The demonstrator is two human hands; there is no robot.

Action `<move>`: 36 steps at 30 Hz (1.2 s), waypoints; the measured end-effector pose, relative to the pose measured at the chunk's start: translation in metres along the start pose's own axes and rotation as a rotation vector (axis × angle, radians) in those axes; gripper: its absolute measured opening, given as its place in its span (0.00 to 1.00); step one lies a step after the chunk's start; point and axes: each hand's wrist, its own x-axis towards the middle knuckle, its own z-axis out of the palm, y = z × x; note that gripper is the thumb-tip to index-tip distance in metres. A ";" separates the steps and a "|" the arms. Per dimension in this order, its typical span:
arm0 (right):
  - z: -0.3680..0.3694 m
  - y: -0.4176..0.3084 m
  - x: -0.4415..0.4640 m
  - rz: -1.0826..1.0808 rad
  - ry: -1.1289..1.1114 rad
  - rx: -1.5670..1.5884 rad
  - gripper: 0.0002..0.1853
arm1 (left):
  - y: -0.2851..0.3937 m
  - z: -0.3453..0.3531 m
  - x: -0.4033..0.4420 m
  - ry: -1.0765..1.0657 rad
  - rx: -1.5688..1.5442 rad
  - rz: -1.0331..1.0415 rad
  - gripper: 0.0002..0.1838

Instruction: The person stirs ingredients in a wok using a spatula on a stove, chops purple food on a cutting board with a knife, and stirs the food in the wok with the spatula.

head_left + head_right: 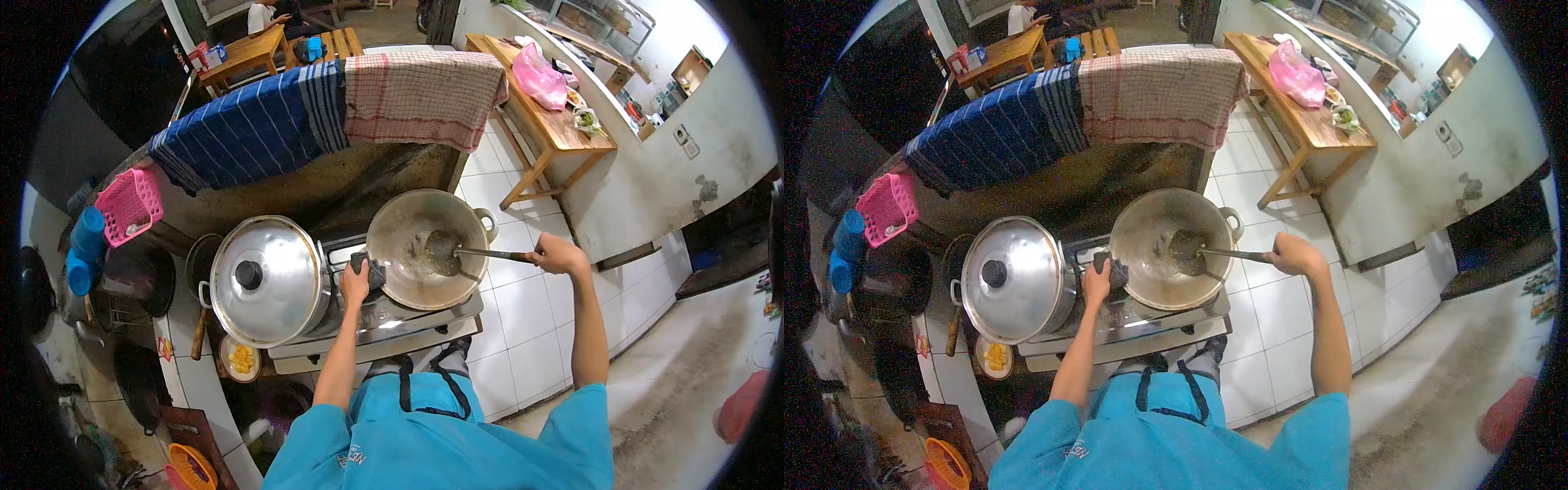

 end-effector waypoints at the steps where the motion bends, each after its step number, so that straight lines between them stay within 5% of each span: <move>1: -0.004 0.002 -0.004 -0.002 -0.033 0.007 0.19 | -0.001 0.001 -0.002 0.003 -0.007 0.012 0.26; 20: 0.008 0.008 -0.015 0.036 -0.004 -0.041 0.20 | -0.009 0.003 0.001 0.009 -0.010 0.105 0.24; 26: 0.025 0.002 -0.011 -0.039 0.211 0.025 0.19 | 0.000 -0.004 0.000 -0.010 -0.025 0.123 0.24; 36: 0.019 -0.004 -0.014 0.022 0.134 -0.003 0.19 | 0.001 -0.006 0.001 -0.033 -0.015 0.069 0.24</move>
